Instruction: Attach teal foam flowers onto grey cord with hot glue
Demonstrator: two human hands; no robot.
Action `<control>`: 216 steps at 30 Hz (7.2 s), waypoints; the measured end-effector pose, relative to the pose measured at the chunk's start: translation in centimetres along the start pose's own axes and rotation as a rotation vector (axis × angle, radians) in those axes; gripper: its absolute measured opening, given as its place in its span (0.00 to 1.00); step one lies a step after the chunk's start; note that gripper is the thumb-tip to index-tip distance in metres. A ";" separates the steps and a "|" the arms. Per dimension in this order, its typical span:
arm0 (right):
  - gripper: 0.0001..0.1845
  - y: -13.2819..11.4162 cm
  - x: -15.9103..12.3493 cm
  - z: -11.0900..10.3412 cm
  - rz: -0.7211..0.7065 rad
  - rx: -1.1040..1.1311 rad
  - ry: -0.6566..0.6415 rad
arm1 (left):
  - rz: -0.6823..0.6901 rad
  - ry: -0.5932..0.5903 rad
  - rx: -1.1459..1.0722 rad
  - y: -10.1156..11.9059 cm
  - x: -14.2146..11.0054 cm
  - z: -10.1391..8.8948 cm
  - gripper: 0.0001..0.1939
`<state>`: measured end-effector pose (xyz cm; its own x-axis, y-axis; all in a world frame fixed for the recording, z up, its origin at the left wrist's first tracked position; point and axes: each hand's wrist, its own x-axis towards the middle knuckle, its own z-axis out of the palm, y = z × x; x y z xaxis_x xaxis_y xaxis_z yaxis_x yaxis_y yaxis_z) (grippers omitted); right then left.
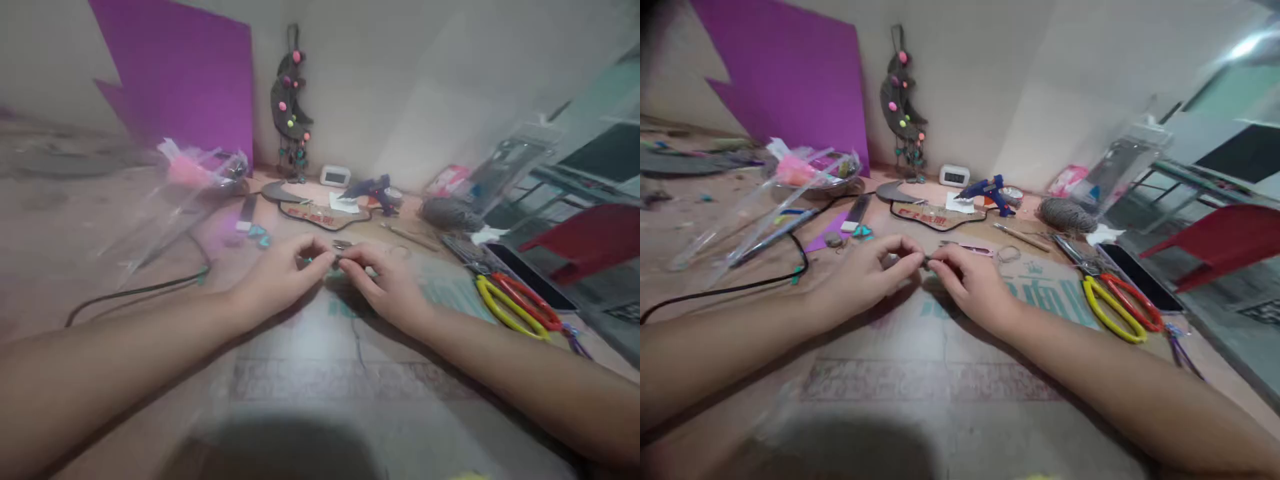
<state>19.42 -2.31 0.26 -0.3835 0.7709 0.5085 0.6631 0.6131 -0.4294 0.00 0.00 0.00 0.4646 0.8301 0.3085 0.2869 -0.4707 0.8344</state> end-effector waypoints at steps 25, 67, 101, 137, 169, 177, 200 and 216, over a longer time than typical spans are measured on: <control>0.09 0.2 0.2 0.0 0.184 0.182 0.008 | -0.121 0.156 -0.143 -0.8 0.5 0.1 0.13; 0.14 0.4 0.6 -0.4 0.252 0.223 -0.002 | -0.042 0.045 0.022 -0.2 0.3 0.1 0.09; 0.07 2.5 2.0 -3.2 0.184 0.031 0.179 | -0.110 0.100 0.023 -0.2 0.5 0.1 0.09; 0.11 16.3 9.0 -6.4 0.711 -0.227 0.206 | -0.120 0.123 0.024 0.0 0.5 0.1 0.09; 0.13 2.9 -3.1 -4.1 0.281 -0.004 0.042 | -0.170 0.118 0.014 -0.7 0.7 0.1 0.10; 0.09 2.0 -2.6 -4.3 0.370 0.026 -0.030 | -0.126 0.119 0.041 -0.1 0.6 0.0 0.09; 0.10 2.3 -2.6 -4.3 0.381 -0.058 0.018 | -0.108 0.116 0.054 0.1 0.5 0.0 0.08; 0.08 2.5 -3.0 -4.3 0.415 -0.046 -0.002 | -0.124 0.113 0.061 0.1 0.4 0.0 0.08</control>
<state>24.95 -3.84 0.89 -0.0784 0.9514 0.2979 0.7900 0.2415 -0.5636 0.21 0.34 0.22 0.3263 0.9095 0.2575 0.3878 -0.3773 0.8410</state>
